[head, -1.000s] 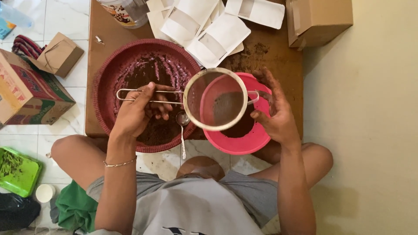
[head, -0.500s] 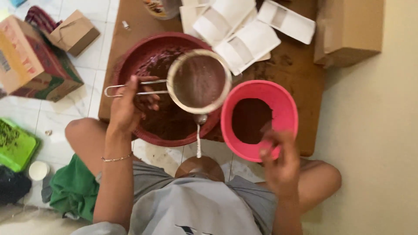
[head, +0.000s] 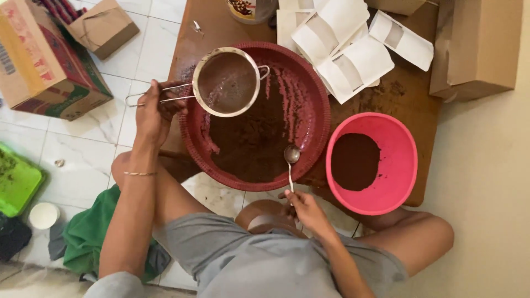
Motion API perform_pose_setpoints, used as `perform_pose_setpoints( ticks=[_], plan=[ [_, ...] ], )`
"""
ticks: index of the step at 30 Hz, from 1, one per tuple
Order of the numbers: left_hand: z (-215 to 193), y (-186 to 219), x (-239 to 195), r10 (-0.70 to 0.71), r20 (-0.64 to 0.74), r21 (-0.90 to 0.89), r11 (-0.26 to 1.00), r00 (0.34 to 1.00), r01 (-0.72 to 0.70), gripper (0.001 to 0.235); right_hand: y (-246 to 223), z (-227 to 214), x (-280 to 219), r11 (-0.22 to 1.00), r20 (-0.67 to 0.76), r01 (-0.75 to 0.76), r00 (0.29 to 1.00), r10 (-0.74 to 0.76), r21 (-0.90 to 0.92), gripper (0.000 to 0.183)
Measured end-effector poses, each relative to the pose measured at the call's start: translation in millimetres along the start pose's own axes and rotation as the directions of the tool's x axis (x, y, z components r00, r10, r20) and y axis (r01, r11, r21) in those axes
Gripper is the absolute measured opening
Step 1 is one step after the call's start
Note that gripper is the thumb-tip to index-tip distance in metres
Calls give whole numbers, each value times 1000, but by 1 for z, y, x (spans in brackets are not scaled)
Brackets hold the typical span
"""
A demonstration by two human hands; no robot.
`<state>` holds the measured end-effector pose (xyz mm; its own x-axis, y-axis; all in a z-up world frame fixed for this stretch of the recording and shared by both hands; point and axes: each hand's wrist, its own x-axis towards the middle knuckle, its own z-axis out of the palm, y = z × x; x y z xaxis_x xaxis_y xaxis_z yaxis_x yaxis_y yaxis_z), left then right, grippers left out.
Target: The person sits on the floor and uses a spoon to scoop a dark brown powder from a large red tray into a metal sieve. They shake the sieve over a pink bowl to sift the powder, then use the spoon to scrape the remaining powder from the sieve back into the tray. This process is repeated multiple times.
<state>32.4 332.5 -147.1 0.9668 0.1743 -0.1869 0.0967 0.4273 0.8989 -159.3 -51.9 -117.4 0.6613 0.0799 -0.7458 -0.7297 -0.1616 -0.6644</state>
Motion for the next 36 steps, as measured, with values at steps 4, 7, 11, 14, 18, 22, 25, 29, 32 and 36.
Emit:
perform_pose_setpoints(
  ticks=[4,7,11,14,18,22,25,29,32,36],
  plan=[
    [1,-9,10,6,61,23,1000,998,-8,53,-16,6,-10,984,-135,120,981,-139,-135,38],
    [5,-2,7,-6,83,46,999,997,2,56,-31,7,-24,947,-213,154,952,-218,-282,34],
    [2,5,9,15,99,88,996,995,-23,59,-57,14,-32,727,-341,-39,900,-273,-686,38],
    [2,10,7,18,120,92,995,993,-29,60,-56,15,-26,581,-358,-124,881,-308,-804,48],
    [9,17,2,25,131,113,993,991,-40,59,-38,12,-23,494,-408,-271,893,-192,-826,46],
    [25,41,-10,-40,162,153,988,986,15,51,-31,20,-35,677,-349,-82,898,-269,-731,32],
    [33,46,-15,-51,173,189,982,984,18,54,-16,22,-30,904,-314,30,932,-179,-426,32],
    [38,44,-13,-60,181,262,965,982,10,55,-14,22,-33,981,-368,154,911,-187,-118,37],
    [39,39,-12,-51,186,300,954,981,-8,56,-23,19,-44,983,-376,177,908,-184,-54,35],
    [38,28,-6,-25,247,270,962,969,-44,54,-54,23,-63,941,-384,332,862,-330,-62,40]
  ],
)
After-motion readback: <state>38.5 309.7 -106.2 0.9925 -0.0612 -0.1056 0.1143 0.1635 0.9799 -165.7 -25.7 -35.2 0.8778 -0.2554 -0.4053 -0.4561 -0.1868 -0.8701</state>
